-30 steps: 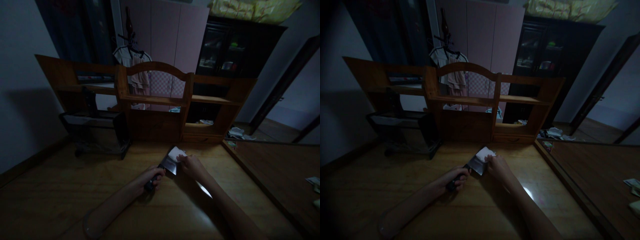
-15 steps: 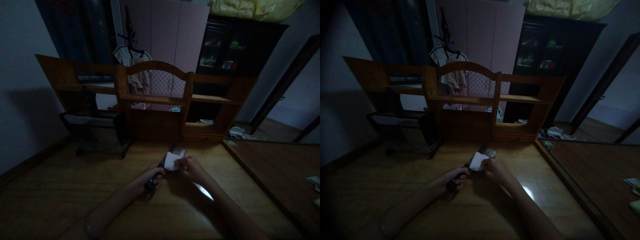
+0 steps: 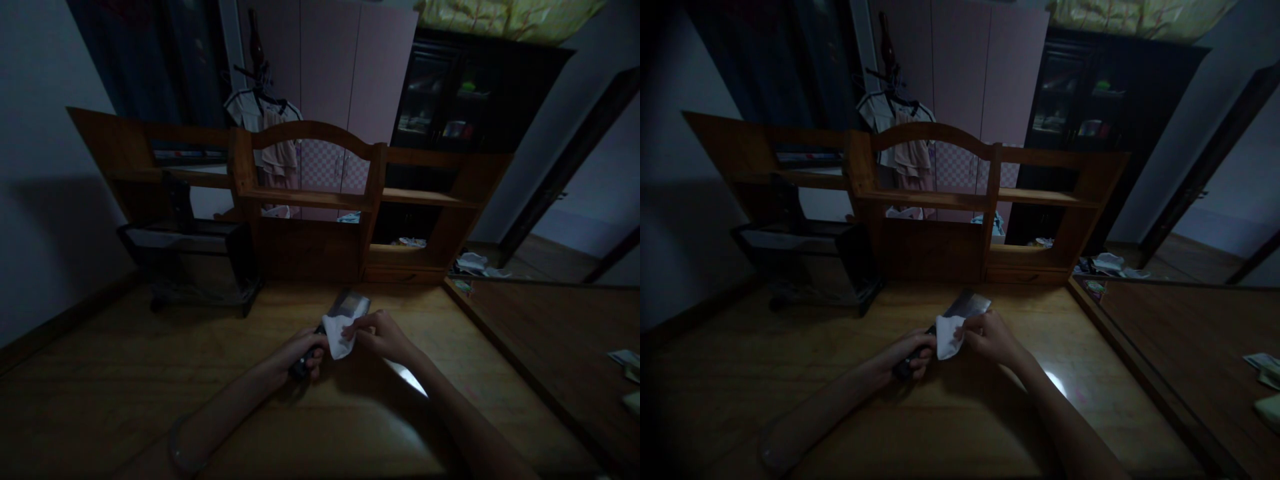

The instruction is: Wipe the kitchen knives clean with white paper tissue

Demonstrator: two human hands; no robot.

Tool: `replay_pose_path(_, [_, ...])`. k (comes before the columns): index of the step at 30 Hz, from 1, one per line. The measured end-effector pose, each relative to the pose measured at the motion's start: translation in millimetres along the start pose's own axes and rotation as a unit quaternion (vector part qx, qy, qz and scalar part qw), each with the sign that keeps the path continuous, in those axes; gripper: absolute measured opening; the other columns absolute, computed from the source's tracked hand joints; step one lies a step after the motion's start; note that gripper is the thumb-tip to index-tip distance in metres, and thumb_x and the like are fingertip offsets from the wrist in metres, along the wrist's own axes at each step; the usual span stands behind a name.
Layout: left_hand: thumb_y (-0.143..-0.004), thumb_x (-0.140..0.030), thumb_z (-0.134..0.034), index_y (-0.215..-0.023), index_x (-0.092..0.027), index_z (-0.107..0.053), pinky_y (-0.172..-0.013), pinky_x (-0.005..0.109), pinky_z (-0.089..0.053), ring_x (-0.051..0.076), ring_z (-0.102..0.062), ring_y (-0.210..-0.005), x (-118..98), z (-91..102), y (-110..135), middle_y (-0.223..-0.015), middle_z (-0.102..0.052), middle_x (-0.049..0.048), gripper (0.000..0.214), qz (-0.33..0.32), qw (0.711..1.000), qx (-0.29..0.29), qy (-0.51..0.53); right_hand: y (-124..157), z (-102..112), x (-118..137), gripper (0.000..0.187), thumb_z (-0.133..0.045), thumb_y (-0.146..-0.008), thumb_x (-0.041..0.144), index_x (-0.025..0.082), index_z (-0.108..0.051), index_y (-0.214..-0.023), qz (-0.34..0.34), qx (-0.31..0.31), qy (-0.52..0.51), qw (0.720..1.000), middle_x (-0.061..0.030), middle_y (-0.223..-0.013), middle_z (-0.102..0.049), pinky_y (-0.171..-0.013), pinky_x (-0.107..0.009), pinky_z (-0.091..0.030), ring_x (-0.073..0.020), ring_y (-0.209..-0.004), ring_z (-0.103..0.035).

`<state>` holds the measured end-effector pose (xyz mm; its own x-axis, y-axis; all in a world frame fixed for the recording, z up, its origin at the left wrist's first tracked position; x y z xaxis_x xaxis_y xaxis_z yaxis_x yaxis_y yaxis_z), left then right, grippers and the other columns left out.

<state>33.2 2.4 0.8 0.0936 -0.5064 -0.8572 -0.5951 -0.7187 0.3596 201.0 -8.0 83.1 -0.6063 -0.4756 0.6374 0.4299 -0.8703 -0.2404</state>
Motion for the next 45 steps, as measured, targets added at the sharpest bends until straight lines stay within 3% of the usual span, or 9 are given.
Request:
replay_pose_path(7, [-0.07, -0.024, -0.059, -0.079, -0.019, -0.049, -0.036, 0.019, -0.039, 0.004, -0.029, -0.035, 0.3, -0.4, -0.4, -0.053, -0.04, -0.009, 0.014, -0.012, 1.0, 0.012, 0.0, -6.3, -6.6, -9.4, 0.027, -0.047, -0.076, 0.016, 0.014, -0.073, -0.073, -0.031, 0.036, -0.184, 0.982, -0.004, -0.078, -0.073, -0.076, -0.029, -0.049, -0.0198, -0.077, -0.067])
replay_pose_path(11, [-0.069, -0.025, -0.06, -0.078, -0.019, -0.048, -0.036, 0.018, -0.038, 0.004, -0.029, -0.035, -0.9, -1.9, 2.0, -0.052, -0.04, -0.009, 0.015, -0.01, 1.0, 0.002, -0.01, -7.6, -9.5, -14.6, 0.028, -0.043, -0.074, 0.013, 0.013, -0.07, -0.066, -0.045, 0.049, -0.226, 0.972, -0.0043, -0.07, -0.071, -0.072, -0.028, -0.049, -0.0188, -0.07, -0.066])
replay_pose_path(17, [-0.069, -0.024, -0.06, -0.081, -0.019, -0.051, -0.036, 0.019, -0.038, 0.005, -0.029, -0.035, -2.6, -3.7, 3.3, -0.052, -0.041, -0.0089, 0.016, -0.022, 1.0, 0.004, -0.022, -5.6, -10.7, -14.0, 0.029, -0.043, -0.074, 0.013, 0.013, -0.072, -0.069, -0.038, 0.071, -0.236, 0.968, -0.0042, -0.07, -0.071, -0.067, -0.026, -0.048, -0.0175, -0.066, -0.065])
replay_pose_path(28, [-0.069, -0.025, -0.062, -0.073, -0.019, -0.048, -0.036, 0.019, -0.036, 0.004, -0.027, -0.036, -3.1, -3.2, 2.5, -0.052, -0.037, -0.0094, 0.016, 0.0, 1.0, 0.008, 0.003, -3.8, -13.8, 1.3, 0.031, -0.049, -0.078, 0.015, 0.017, -0.074, -0.095, 0.003, 0.055, -0.208, 0.976, -0.0042, -0.098, -0.073, -0.089, -0.035, -0.048, -0.0224, -0.094, -0.066])
replay_pose_path(45, [-0.07, -0.026, -0.062, -0.075, -0.019, -0.048, -0.037, 0.018, -0.036, 0.003, -0.028, -0.036, -0.9, -0.6, 1.5, -0.052, -0.039, -0.0093, 0.016, 0.007, 1.0, -0.001, 0.005, -4.5, -12.8, 2.0, 0.032, -0.046, -0.078, 0.014, 0.017, -0.074, -0.093, 0.015, 0.063, -0.206, 0.976, -0.0047, -0.103, -0.071, -0.093, -0.037, -0.046, -0.0227, -0.098, -0.065])
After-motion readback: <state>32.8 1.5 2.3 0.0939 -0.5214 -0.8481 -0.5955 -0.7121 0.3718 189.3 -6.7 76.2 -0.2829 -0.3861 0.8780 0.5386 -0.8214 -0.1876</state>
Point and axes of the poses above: each hand's wrist, its own y-axis away from the middle knuckle, its own z-axis out of the back of the hand, x = y × z, the point moved 5 cm from there along -y, towards the middle knuckle
